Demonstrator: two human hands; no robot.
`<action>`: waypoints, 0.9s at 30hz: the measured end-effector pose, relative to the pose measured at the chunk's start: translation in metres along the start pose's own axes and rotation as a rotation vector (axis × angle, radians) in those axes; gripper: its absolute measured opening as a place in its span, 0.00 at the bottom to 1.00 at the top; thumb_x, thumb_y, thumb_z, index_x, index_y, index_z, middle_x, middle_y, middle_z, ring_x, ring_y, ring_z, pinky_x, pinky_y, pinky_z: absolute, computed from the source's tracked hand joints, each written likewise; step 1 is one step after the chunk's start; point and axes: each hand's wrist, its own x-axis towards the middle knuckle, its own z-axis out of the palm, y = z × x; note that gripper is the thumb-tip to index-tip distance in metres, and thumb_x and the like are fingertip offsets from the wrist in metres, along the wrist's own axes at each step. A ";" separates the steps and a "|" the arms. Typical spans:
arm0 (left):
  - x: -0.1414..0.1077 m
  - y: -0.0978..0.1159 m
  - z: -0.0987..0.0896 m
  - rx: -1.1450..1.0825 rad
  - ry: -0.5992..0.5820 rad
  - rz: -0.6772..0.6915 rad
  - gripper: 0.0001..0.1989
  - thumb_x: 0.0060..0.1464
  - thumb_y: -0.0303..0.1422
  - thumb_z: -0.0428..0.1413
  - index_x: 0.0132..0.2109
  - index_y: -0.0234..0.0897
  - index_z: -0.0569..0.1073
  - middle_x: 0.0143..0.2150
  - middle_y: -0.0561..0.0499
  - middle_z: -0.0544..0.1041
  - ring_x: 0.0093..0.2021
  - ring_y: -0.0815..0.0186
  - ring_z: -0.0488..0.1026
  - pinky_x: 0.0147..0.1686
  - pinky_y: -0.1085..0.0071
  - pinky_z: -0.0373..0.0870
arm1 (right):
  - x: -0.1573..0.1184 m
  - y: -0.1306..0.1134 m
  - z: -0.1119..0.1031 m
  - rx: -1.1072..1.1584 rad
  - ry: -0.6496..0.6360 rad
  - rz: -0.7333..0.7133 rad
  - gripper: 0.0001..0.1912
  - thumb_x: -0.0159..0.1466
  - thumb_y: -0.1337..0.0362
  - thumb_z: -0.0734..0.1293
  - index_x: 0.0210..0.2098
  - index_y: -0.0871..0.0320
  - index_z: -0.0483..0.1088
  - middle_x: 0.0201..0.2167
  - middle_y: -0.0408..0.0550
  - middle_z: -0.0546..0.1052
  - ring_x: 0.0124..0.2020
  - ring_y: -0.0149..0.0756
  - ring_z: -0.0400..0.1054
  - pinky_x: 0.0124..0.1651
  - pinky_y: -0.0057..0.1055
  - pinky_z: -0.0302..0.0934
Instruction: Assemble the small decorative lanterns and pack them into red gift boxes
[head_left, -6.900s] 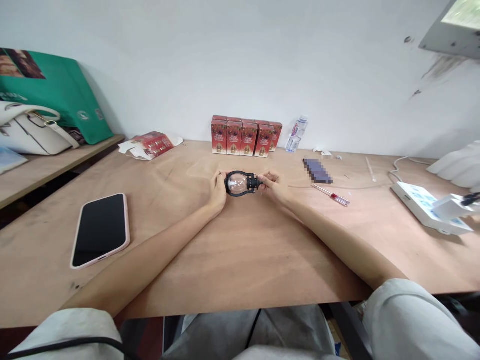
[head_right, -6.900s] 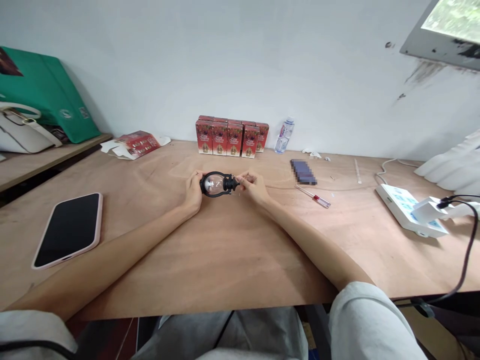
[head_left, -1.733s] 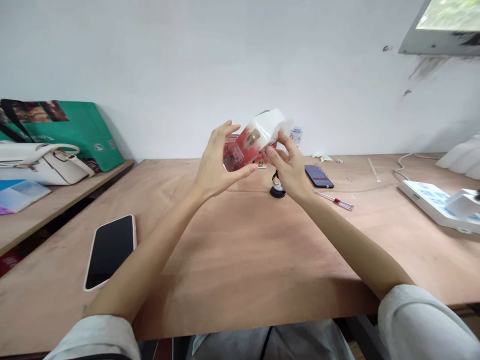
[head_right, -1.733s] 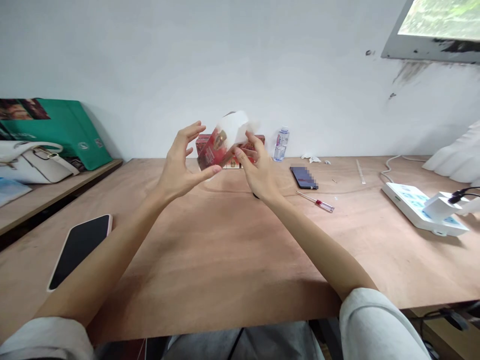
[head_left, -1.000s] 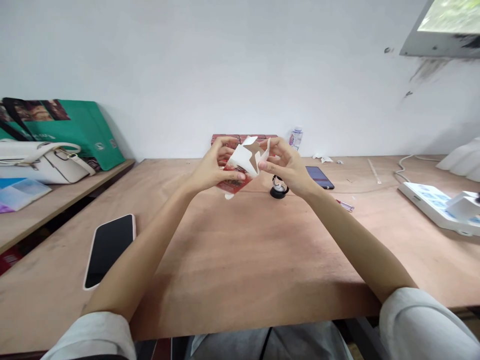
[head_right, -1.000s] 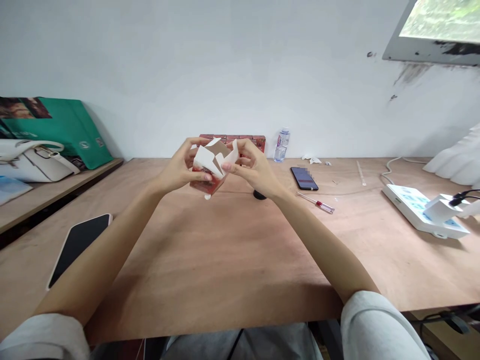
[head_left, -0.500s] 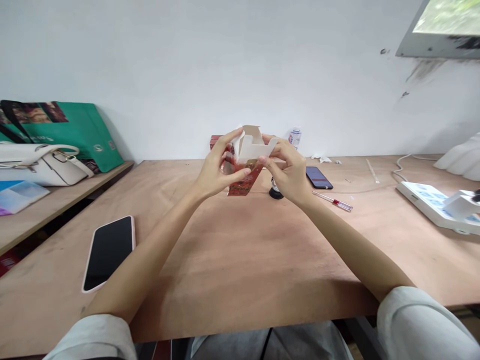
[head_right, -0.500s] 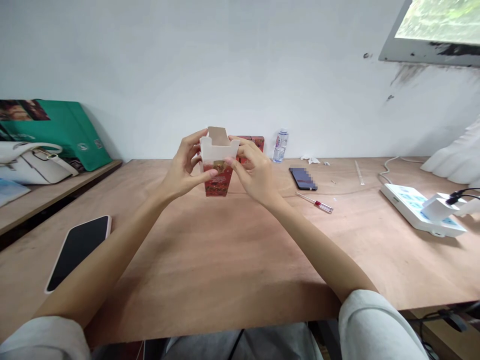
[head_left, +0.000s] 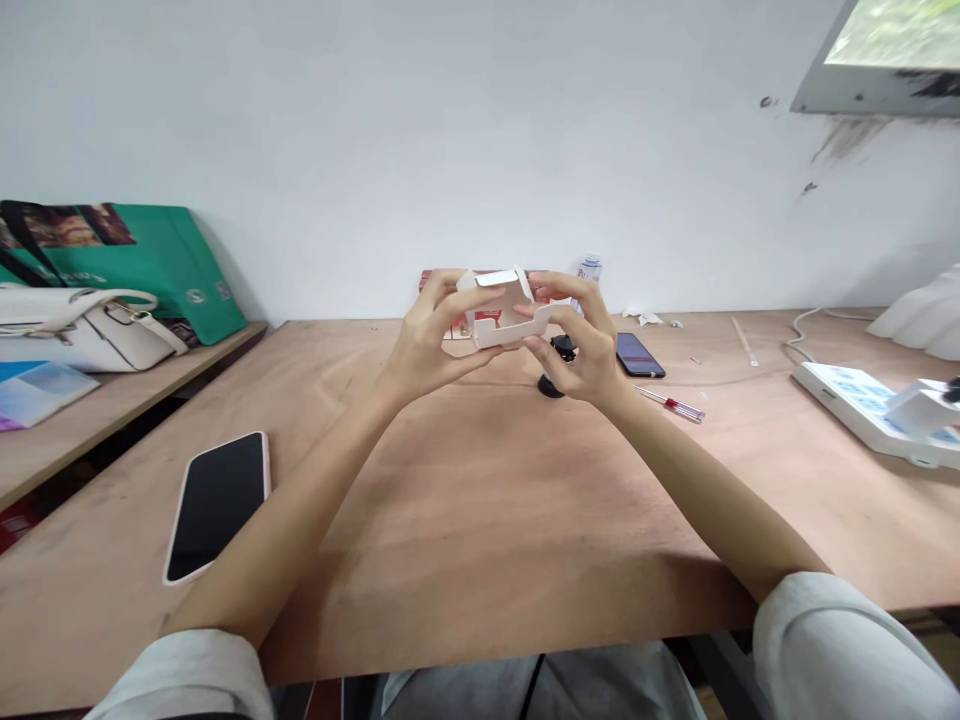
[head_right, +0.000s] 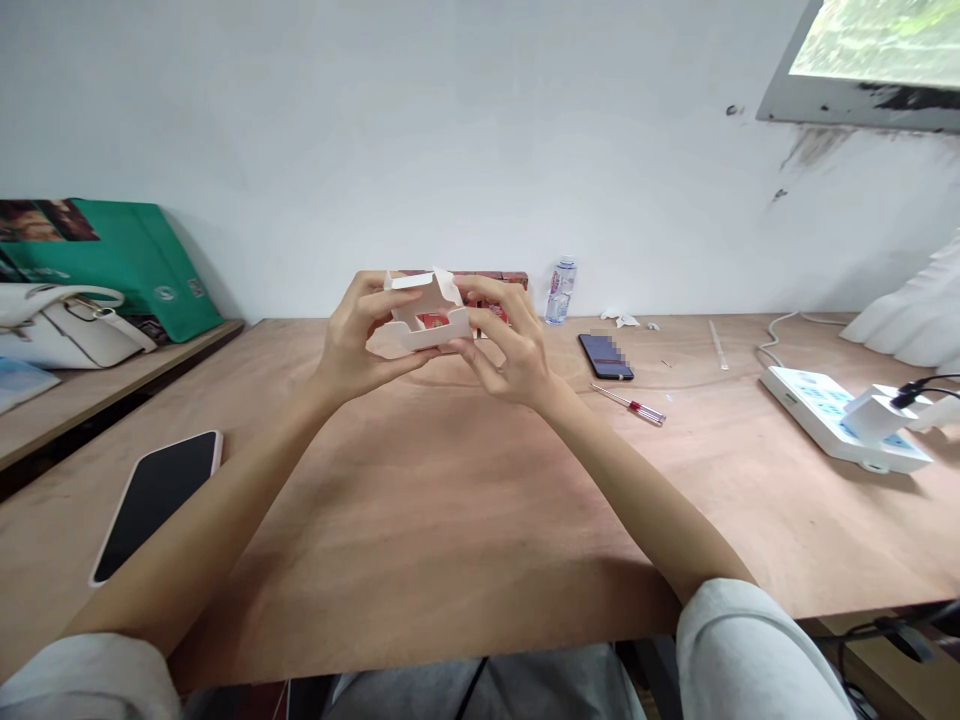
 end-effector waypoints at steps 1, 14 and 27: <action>0.000 -0.001 -0.001 -0.009 0.007 0.016 0.28 0.44 0.45 0.66 0.51 0.48 0.66 0.53 0.45 0.68 0.56 0.54 0.65 0.46 0.57 0.73 | 0.002 -0.002 -0.001 -0.022 0.003 -0.016 0.20 0.66 0.47 0.57 0.47 0.47 0.73 0.59 0.49 0.68 0.58 0.54 0.62 0.56 0.57 0.60; 0.000 -0.021 0.002 0.142 0.040 0.322 0.23 0.56 0.39 0.60 0.53 0.47 0.57 0.54 0.45 0.68 0.55 0.59 0.69 0.42 0.62 0.75 | 0.010 -0.011 0.005 -0.125 0.118 0.108 0.12 0.68 0.60 0.61 0.42 0.51 0.76 0.47 0.49 0.78 0.48 0.40 0.72 0.51 0.41 0.67; -0.009 -0.026 0.011 0.337 -0.007 0.273 0.20 0.56 0.41 0.58 0.53 0.47 0.61 0.55 0.44 0.67 0.50 0.61 0.72 0.39 0.65 0.75 | 0.001 -0.014 0.024 0.337 0.240 0.427 0.13 0.65 0.57 0.64 0.46 0.50 0.75 0.47 0.46 0.79 0.45 0.38 0.74 0.49 0.40 0.71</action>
